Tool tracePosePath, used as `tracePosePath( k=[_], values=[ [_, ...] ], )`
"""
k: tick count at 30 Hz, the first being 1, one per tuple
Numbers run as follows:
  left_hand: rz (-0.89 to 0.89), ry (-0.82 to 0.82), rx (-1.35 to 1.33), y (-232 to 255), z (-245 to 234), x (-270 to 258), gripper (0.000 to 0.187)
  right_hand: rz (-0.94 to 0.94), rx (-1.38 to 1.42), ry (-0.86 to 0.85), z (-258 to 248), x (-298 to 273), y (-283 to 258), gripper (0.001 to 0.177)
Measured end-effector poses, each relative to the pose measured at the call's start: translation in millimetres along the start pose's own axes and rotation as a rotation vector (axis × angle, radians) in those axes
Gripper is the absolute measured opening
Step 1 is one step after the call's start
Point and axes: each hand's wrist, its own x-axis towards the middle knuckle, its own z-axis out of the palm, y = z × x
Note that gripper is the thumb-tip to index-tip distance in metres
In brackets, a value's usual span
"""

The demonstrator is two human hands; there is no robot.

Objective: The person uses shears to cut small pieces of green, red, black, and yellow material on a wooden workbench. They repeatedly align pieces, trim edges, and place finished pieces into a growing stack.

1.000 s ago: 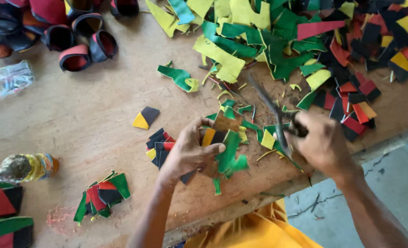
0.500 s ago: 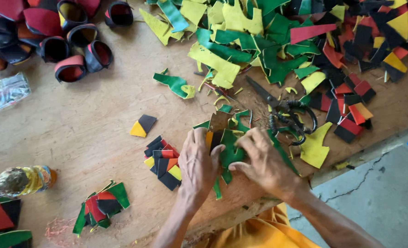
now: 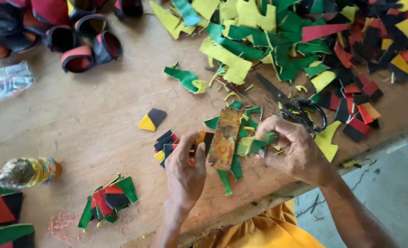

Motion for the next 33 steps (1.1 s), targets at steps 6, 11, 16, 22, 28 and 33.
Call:
tracePosePath(
  k=[6,11,16,22,28,33],
  values=[
    [0.122,0.072,0.027,-3.3,-28.6,-29.0,0.03,-0.007,0.077,-0.145,29.2,27.8,-18.2,0.032],
    [0.001,0.289,0.356,-12.9,-84.1,-60.8,0.041,-0.224,-0.016,-0.326,71.5,67.2,-26.9,0.023],
    [-0.191,0.334,0.465,-39.5,-108.1,-70.6,0.044,-0.336,-0.151,-0.52,123.4,100.9,-41.6,0.024],
    [-0.129,0.331,0.549,-51.3,-117.3,-70.9,0.047,-0.464,-0.094,-0.613,184.6,115.7,-33.6,0.022],
    [-0.159,0.381,0.566,-60.7,-127.6,-77.1,0.046,-0.372,-0.033,-0.694,212.4,119.8,-34.9,0.022],
    [-0.207,0.461,0.635,-72.3,-135.9,-85.1,0.056,-0.417,-0.112,-0.578,223.7,109.2,-47.2,0.044]
  ],
)
